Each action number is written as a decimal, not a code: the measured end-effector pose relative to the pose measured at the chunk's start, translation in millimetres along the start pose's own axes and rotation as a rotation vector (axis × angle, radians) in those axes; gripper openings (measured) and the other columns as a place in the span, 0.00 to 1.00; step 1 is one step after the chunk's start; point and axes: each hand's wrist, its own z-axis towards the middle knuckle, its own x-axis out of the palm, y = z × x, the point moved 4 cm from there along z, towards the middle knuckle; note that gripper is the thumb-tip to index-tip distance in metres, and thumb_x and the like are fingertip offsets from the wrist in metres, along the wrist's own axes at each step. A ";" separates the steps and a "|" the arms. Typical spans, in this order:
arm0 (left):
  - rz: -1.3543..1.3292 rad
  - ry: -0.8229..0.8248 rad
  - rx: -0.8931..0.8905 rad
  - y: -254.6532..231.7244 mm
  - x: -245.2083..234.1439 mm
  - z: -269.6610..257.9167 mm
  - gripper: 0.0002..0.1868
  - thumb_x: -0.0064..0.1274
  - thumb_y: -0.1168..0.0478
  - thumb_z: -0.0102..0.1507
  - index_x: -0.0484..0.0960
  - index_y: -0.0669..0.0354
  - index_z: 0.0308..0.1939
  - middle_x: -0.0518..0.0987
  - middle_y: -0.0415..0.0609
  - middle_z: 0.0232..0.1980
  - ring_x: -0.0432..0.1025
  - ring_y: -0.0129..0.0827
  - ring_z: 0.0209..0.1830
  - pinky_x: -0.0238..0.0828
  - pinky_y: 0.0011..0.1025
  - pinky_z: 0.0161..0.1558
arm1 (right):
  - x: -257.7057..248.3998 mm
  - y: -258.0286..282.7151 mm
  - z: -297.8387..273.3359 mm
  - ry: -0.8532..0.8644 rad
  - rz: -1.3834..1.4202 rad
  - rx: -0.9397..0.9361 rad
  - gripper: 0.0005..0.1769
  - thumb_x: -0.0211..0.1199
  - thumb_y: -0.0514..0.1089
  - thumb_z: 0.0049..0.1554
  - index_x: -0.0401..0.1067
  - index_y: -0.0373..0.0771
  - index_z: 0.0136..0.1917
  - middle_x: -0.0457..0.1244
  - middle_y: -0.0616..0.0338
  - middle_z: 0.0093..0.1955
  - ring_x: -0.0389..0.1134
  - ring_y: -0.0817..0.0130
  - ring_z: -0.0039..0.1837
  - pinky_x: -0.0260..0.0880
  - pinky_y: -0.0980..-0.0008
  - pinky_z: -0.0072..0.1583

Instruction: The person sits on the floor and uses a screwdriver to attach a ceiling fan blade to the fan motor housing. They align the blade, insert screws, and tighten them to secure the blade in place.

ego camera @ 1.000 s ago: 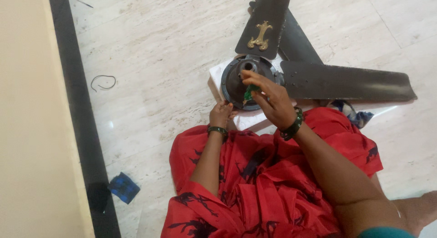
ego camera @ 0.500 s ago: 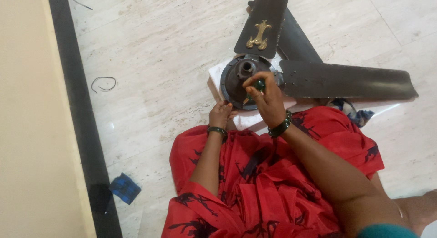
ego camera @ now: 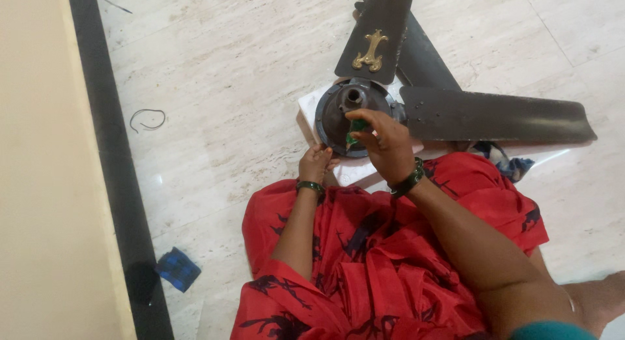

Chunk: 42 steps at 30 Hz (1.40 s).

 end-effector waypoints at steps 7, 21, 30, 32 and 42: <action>-0.028 0.024 -0.014 -7.1 2.4 -4.7 0.29 0.61 0.62 0.63 0.71 0.75 0.64 0.83 0.56 0.43 0.81 0.36 0.31 0.79 0.23 0.30 | -3.8 15.7 3.2 -0.084 -0.061 -0.125 0.24 0.68 0.33 0.57 0.73 0.45 0.66 0.65 0.51 0.64 0.67 0.57 0.63 0.73 0.62 0.60; -0.063 0.015 0.014 6.4 -2.0 4.9 0.29 0.61 0.63 0.63 0.69 0.74 0.63 0.81 0.53 0.39 0.80 0.35 0.29 0.75 0.23 0.27 | -16.4 35.2 7.6 -0.095 -0.028 -0.138 0.18 0.63 0.29 0.58 0.76 0.38 0.61 0.68 0.53 0.63 0.70 0.56 0.62 0.72 0.60 0.61; 0.517 -0.312 0.411 -84.8 29.3 -63.2 0.10 0.63 0.66 0.61 0.84 0.61 0.47 0.84 0.48 0.36 0.78 0.29 0.30 0.75 0.28 0.33 | -13.4 24.6 3.8 -0.145 -0.044 -0.100 0.14 0.60 0.32 0.64 0.73 0.37 0.63 0.68 0.52 0.66 0.73 0.55 0.65 0.75 0.61 0.63; 0.690 -0.322 0.585 -108.8 41.9 -82.5 0.09 0.62 0.67 0.61 0.85 0.59 0.45 0.83 0.47 0.37 0.77 0.31 0.32 0.75 0.30 0.37 | -9.9 20.0 5.5 -0.115 -0.047 -0.061 0.15 0.58 0.32 0.64 0.73 0.37 0.64 0.67 0.51 0.68 0.72 0.55 0.65 0.76 0.64 0.61; 0.809 -0.203 0.738 -129.9 59.8 -97.6 0.10 0.61 0.67 0.60 0.86 0.55 0.45 0.79 0.47 0.41 0.76 0.36 0.33 0.73 0.32 0.37 | -10.1 21.1 6.0 -0.039 0.117 -0.062 0.17 0.61 0.31 0.62 0.74 0.42 0.62 0.68 0.53 0.66 0.73 0.61 0.66 0.77 0.66 0.61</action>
